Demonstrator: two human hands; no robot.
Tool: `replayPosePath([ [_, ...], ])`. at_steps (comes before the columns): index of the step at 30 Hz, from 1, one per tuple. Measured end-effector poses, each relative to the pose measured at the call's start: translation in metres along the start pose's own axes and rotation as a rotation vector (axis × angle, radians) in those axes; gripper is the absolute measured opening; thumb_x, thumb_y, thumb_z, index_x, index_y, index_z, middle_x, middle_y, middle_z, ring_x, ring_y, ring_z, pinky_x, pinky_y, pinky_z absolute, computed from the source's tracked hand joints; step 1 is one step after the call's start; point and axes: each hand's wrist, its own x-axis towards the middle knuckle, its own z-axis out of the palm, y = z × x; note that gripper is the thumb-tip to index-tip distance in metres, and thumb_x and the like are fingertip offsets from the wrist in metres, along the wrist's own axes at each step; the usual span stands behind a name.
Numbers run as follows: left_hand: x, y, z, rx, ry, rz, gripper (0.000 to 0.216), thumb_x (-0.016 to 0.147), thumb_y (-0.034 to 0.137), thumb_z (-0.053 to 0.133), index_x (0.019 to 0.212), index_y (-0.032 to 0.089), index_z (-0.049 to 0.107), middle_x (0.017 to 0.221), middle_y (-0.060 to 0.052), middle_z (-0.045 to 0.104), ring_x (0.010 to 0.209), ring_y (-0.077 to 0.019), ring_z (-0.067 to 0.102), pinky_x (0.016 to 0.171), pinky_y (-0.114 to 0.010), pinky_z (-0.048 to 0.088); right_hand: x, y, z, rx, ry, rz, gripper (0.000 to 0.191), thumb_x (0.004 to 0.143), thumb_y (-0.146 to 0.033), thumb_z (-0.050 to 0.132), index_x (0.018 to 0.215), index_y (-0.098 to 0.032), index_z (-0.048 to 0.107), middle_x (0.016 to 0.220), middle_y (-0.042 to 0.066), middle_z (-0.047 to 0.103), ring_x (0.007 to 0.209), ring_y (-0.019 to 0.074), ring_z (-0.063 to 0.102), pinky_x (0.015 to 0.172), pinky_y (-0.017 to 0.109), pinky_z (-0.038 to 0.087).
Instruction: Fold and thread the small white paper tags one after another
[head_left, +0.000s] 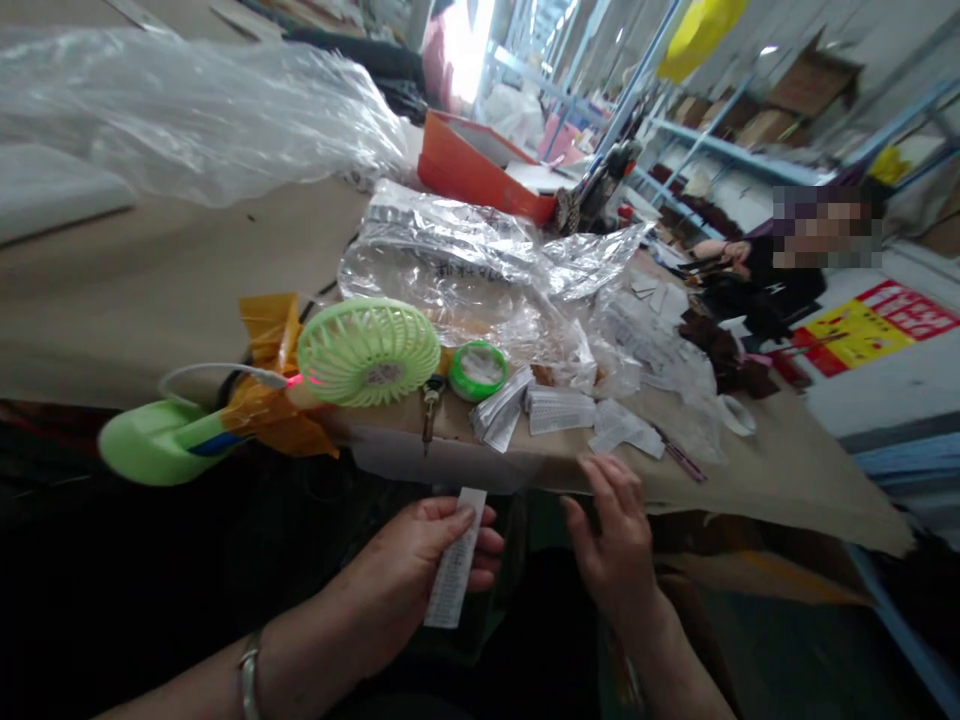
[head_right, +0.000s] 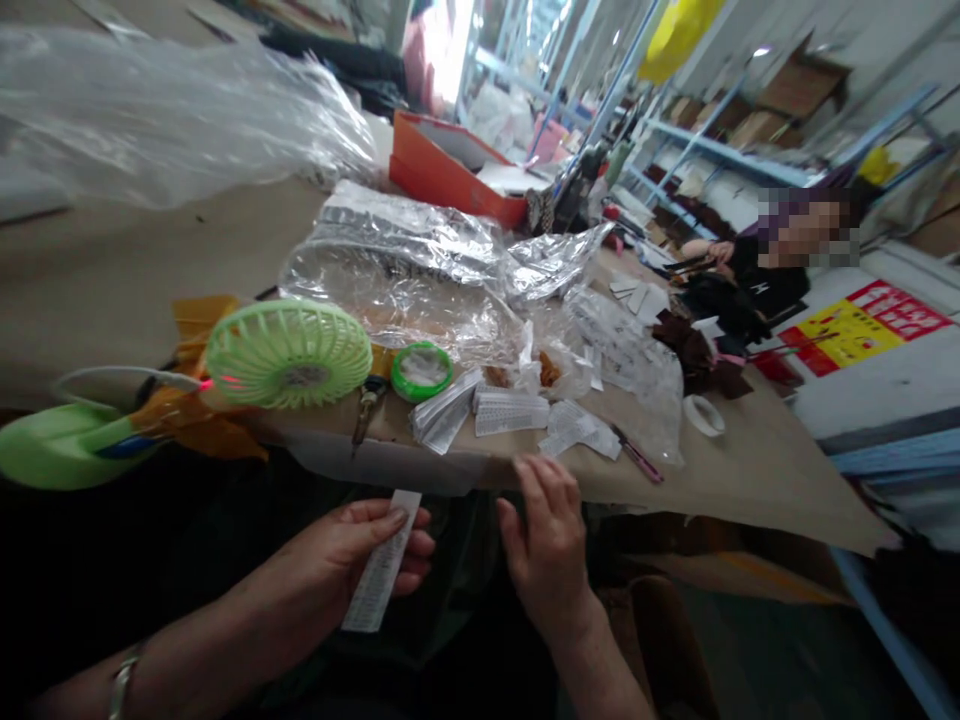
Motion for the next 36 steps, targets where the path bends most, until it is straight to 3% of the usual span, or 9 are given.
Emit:
replayPosePath([
  [4, 0.000, -0.001, 0.002, 0.032, 0.016, -0.006, 0.015, 0.082, 0.024, 0.062, 0.086, 0.010, 0.064, 0.067, -0.006, 0.069, 0.056, -0.0139, 0.064, 0.056, -0.025, 0.053, -0.005, 0.049, -0.001, -0.273, -0.027, 0.120, 0.044, 0.087, -0.030, 0.055, 0.128, -0.013, 0.049, 0.124, 0.018, 0.054, 0.120, 0.0340, 0.044, 0.095, 0.060, 0.040],
  [9, 0.000, -0.001, 0.004, 0.055, 0.035, -0.018, 0.015, 0.083, 0.023, 0.060, 0.087, 0.009, 0.063, 0.069, -0.008, 0.069, 0.055, -0.0143, 0.064, 0.056, -0.025, 0.053, -0.006, 0.065, -0.005, -0.063, 0.075, 0.111, 0.018, 0.088, -0.019, 0.053, 0.099, -0.019, 0.066, 0.099, 0.008, 0.067, 0.099, 0.0233, 0.060, 0.089, 0.046, 0.048],
  [11, -0.002, 0.000, 0.004, 0.056, 0.027, -0.031, 0.015, 0.083, 0.023, 0.059, 0.088, 0.009, 0.063, 0.070, -0.009, 0.070, 0.055, -0.0150, 0.065, 0.057, -0.027, 0.053, -0.004, 0.054, -0.008, 0.034, 0.140, 0.135, 0.015, 0.088, -0.018, 0.053, 0.095, -0.019, 0.066, 0.094, 0.007, 0.068, 0.091, 0.0201, 0.063, 0.084, 0.040, 0.051],
  [14, -0.004, 0.001, 0.005, 0.024, -0.008, -0.047, 0.014, 0.082, 0.022, 0.059, 0.087, 0.009, 0.064, 0.070, -0.009, 0.070, 0.055, -0.0154, 0.064, 0.060, -0.029, 0.053, 0.001, 0.016, -0.009, 0.248, 0.224, 0.113, 0.018, 0.085, -0.014, 0.055, 0.098, -0.022, 0.065, 0.100, 0.006, 0.068, 0.096, 0.0216, 0.064, 0.087, 0.043, 0.051],
  [18, -0.003, 0.002, 0.006, -0.105, -0.108, 0.038, 0.010, 0.077, 0.015, 0.061, 0.080, 0.008, 0.067, 0.070, -0.008, 0.068, 0.058, -0.0133, 0.062, 0.059, -0.024, 0.049, 0.003, -0.047, 0.003, 0.433, -0.049, -0.169, 0.022, 0.083, -0.012, 0.056, 0.101, -0.022, 0.064, 0.105, 0.007, 0.068, 0.110, 0.0246, 0.059, 0.093, 0.047, 0.049],
  [21, -0.001, 0.001, 0.003, -0.178, -0.127, 0.103, 0.008, 0.071, 0.010, 0.060, 0.071, 0.007, 0.068, 0.069, -0.007, 0.068, 0.059, -0.0107, 0.059, 0.054, -0.019, 0.043, 0.000, -0.072, 0.016, 0.419, -0.141, -0.301, 0.018, 0.085, -0.011, 0.053, 0.096, -0.019, 0.065, 0.101, 0.008, 0.070, 0.110, 0.0218, 0.060, 0.096, 0.043, 0.047],
  [28, -0.001, -0.002, -0.002, -0.235, -0.055, 0.075, 0.005, 0.071, 0.011, 0.061, 0.068, 0.009, 0.065, 0.067, -0.006, 0.065, 0.055, -0.0102, 0.057, 0.052, -0.020, 0.039, -0.002, -0.069, 0.022, 0.406, -0.183, -0.334, 0.020, 0.085, -0.010, 0.051, 0.096, -0.019, 0.065, 0.099, 0.006, 0.072, 0.110, 0.0198, 0.061, 0.099, 0.042, 0.047],
  [33, -0.001, -0.005, -0.002, -0.244, -0.152, 0.073, 0.017, 0.078, 0.026, 0.063, 0.072, 0.011, 0.064, 0.068, -0.005, 0.064, 0.057, -0.0106, 0.057, 0.052, -0.020, 0.041, -0.001, -0.074, 0.021, 0.409, -0.206, -0.323, 0.022, 0.084, -0.009, 0.051, 0.099, -0.019, 0.063, 0.101, 0.006, 0.071, 0.111, 0.0211, 0.060, 0.099, 0.044, 0.047],
  [36, -0.002, -0.007, -0.004, -0.204, -0.172, 0.061, 0.010, 0.074, 0.020, 0.067, 0.075, 0.010, 0.065, 0.069, -0.004, 0.064, 0.059, -0.0097, 0.059, 0.055, -0.019, 0.043, -0.004, -0.075, 0.017, 0.466, -0.203, -0.303, 0.026, 0.083, -0.009, 0.055, 0.106, -0.018, 0.061, 0.104, 0.007, 0.070, 0.110, 0.0215, 0.060, 0.099, 0.044, 0.046],
])
